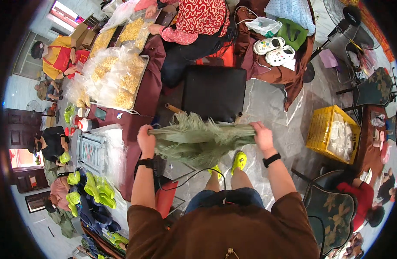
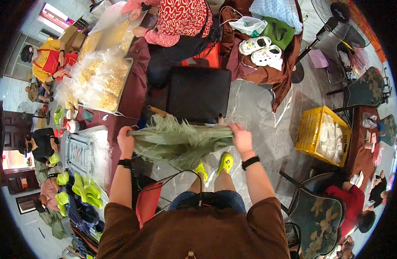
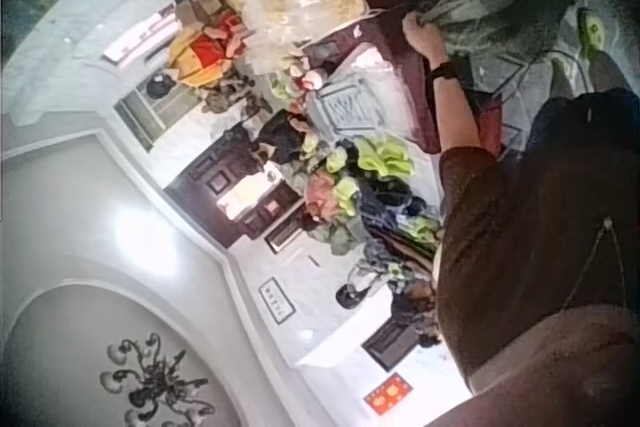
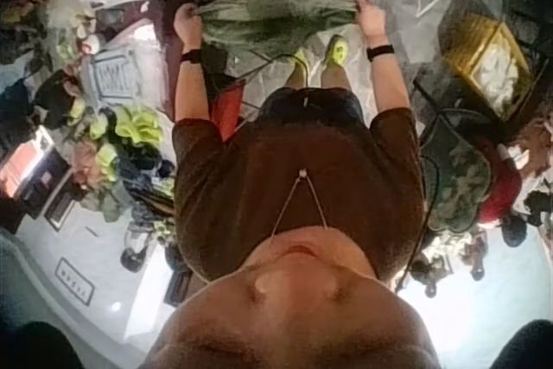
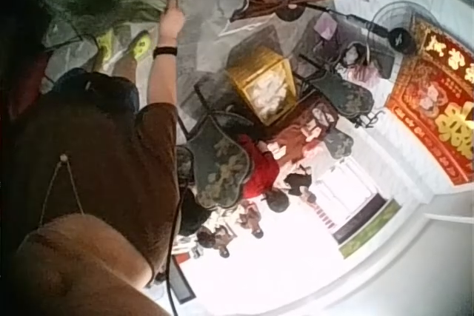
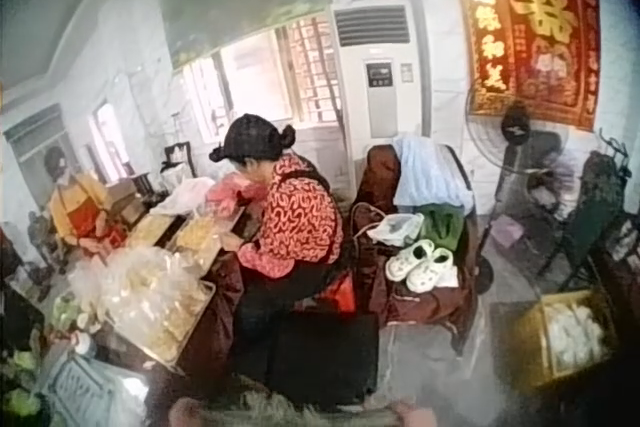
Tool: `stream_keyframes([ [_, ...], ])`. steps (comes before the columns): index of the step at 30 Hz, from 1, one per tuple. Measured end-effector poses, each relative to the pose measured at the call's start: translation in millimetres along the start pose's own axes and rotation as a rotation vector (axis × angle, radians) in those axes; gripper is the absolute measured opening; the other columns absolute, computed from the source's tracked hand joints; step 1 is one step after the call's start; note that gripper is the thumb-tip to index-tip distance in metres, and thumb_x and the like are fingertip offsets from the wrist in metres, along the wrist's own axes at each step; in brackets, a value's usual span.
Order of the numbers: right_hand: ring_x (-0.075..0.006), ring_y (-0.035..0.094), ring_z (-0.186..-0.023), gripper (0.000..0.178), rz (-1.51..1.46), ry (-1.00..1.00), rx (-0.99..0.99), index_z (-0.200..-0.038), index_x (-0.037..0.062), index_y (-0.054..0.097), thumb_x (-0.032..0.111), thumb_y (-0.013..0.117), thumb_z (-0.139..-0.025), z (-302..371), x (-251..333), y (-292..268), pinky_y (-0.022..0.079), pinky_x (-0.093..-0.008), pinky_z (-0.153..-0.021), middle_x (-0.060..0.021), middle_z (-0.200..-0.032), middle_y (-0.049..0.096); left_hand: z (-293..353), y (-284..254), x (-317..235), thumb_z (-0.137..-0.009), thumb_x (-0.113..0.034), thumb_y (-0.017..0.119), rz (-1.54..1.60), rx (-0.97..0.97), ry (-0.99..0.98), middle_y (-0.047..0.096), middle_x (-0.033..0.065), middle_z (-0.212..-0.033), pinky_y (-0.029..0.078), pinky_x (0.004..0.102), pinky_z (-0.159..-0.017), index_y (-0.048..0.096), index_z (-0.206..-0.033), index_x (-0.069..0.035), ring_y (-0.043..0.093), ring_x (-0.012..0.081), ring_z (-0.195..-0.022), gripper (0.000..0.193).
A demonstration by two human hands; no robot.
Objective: Packing manufactured shoes into plastic bags and sorting materials in a workshop.
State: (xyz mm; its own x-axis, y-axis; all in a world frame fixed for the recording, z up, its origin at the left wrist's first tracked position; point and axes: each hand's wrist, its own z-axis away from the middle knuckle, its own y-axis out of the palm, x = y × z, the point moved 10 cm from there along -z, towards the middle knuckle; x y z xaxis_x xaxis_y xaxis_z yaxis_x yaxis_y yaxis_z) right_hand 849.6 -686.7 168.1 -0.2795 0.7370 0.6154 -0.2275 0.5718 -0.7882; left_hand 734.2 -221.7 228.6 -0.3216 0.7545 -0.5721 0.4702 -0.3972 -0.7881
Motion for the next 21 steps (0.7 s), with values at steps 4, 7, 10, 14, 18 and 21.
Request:
stream_keyframes([
  [4, -0.0340, 0.062, -0.093, 0.040, 0.032, 0.116, -0.026, -0.106, 0.0145, 0.066, -0.004, 0.051, -0.074, 32, -91, -7, 0.052, -0.0411, -0.077, -0.0092, -0.107, 0.065, -3, -17, 38, -0.067, 0.006, 0.050, -0.166, 0.078, 0.061, 0.061, 0.0155, -0.090, 0.047, 0.0387, -0.079, 0.059, -0.088, -0.002, 0.059, 0.0358, -0.088, 0.025],
  [7, -0.0250, 0.065, -0.084, 0.028, 0.012, 0.483, -0.193, -0.108, 0.0118, 0.065, 0.004, 0.052, -0.084, 74, -224, -47, 0.052, -0.0372, -0.075, -0.0087, -0.100, 0.066, 5, -112, 157, -0.075, 0.005, 0.047, -0.345, -0.189, -0.235, 0.065, 0.0173, -0.090, 0.049, 0.0408, -0.078, 0.060, -0.088, 0.000, 0.061, 0.0352, -0.086, 0.019],
  [10, -0.0206, 0.063, -0.085, 0.032, -0.292, 0.705, -0.253, -0.118, 0.0100, 0.059, 0.008, 0.058, -0.086, 108, -302, -59, 0.052, -0.0352, -0.076, -0.0083, -0.099, 0.065, -19, -128, 158, -0.084, -0.003, 0.049, -0.360, -0.049, -0.272, 0.064, 0.0124, -0.073, 0.051, 0.0340, -0.063, 0.061, -0.087, -0.002, 0.062, 0.0241, -0.065, 0.013],
  [14, -0.0291, 0.050, -0.118, 0.080, -0.269, 0.242, -0.062, -0.136, 0.0015, 0.043, 0.027, 0.081, -0.071, 53, -179, -10, 0.044, -0.0389, -0.098, -0.0179, -0.130, 0.050, 15, -11, 82, -0.089, -0.017, 0.053, 0.512, 0.291, -0.482, 0.064, 0.0006, -0.086, 0.048, 0.0309, -0.069, 0.064, -0.096, -0.004, 0.057, 0.0101, -0.079, 0.018],
  [18, -0.0368, 0.044, -0.126, 0.101, -0.363, -0.208, 0.247, -0.138, 0.0015, 0.040, 0.051, 0.083, -0.061, 4, 68, 14, 0.035, -0.0438, -0.107, -0.0225, -0.134, 0.048, 50, 35, -114, -0.089, -0.020, 0.057, 0.718, 0.538, -0.524, 0.065, 0.0015, -0.094, 0.048, 0.0265, -0.077, 0.065, -0.101, -0.004, 0.059, 0.0092, -0.086, 0.021],
  [21, -0.0345, 0.049, -0.122, 0.086, -0.462, -0.359, 0.231, -0.137, 0.0089, 0.043, 0.036, 0.082, -0.065, -5, 137, 57, 0.040, -0.0419, -0.102, -0.0174, -0.131, 0.052, 49, 16, -218, -0.090, -0.018, 0.059, 0.768, 0.610, -0.439, 0.063, -0.0005, -0.090, 0.047, 0.0239, -0.075, 0.064, -0.099, -0.004, 0.057, 0.0068, -0.085, 0.018],
])
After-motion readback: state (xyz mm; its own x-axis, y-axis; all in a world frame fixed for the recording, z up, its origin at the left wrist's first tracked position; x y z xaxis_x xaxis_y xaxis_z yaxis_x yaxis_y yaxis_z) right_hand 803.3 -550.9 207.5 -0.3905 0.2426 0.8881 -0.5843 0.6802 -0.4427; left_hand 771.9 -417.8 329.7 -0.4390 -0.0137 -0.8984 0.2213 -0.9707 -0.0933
